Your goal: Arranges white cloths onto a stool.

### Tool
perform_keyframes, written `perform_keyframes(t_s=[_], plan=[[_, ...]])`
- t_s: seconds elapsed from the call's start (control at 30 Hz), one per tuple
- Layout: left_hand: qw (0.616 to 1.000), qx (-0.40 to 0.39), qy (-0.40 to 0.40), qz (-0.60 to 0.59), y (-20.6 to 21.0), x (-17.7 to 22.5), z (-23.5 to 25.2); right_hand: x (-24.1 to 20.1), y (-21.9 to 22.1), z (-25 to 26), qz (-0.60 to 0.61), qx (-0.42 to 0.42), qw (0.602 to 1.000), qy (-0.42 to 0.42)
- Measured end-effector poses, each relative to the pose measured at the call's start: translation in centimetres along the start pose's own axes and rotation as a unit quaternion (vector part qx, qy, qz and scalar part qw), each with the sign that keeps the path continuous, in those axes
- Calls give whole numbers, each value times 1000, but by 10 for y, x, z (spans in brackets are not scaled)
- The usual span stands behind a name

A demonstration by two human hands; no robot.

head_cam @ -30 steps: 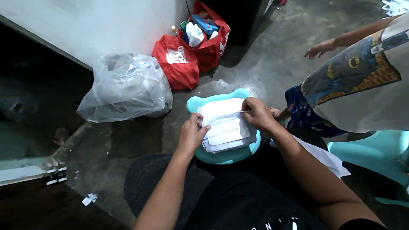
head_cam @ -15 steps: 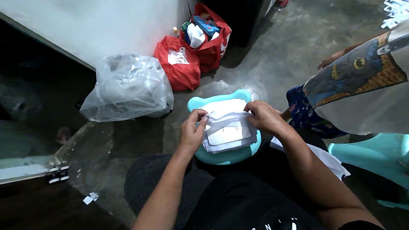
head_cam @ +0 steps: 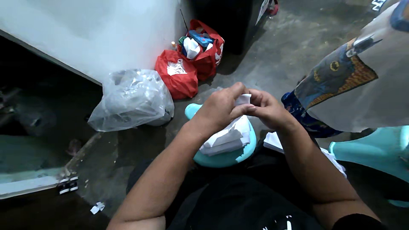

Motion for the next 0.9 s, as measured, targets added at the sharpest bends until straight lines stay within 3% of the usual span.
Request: perform_keyframes(t_s=[0.13, 0.33, 0.63, 0.8, 0.9], plan=[[1000, 7, 16, 3, -7, 10, 10, -5, 0, -5, 25, 2, 999, -22], [994, 95, 35, 29, -34, 24, 8, 8, 1, -10, 5, -5, 1000, -3], [973, 227, 41, -11, -72, 10, -34, 26, -8, -13, -58, 13, 998, 35], [959, 257, -28, -119, -72, -26, -84, 33, -12, -13, -31, 32, 998, 47], [934, 253, -127, -217, -53, -61, -122, 43, -11, -15, -46, 6, 996, 79]])
Point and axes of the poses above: each hand's wrist, its own z-axis towards the middle knuckle, its own y-axis out of the palm, x = y × z, the point moved 10 cm from there along z, towards the middle knuckle, and after that the axes turned 13 degrees about -z, right-handed, at the moved point
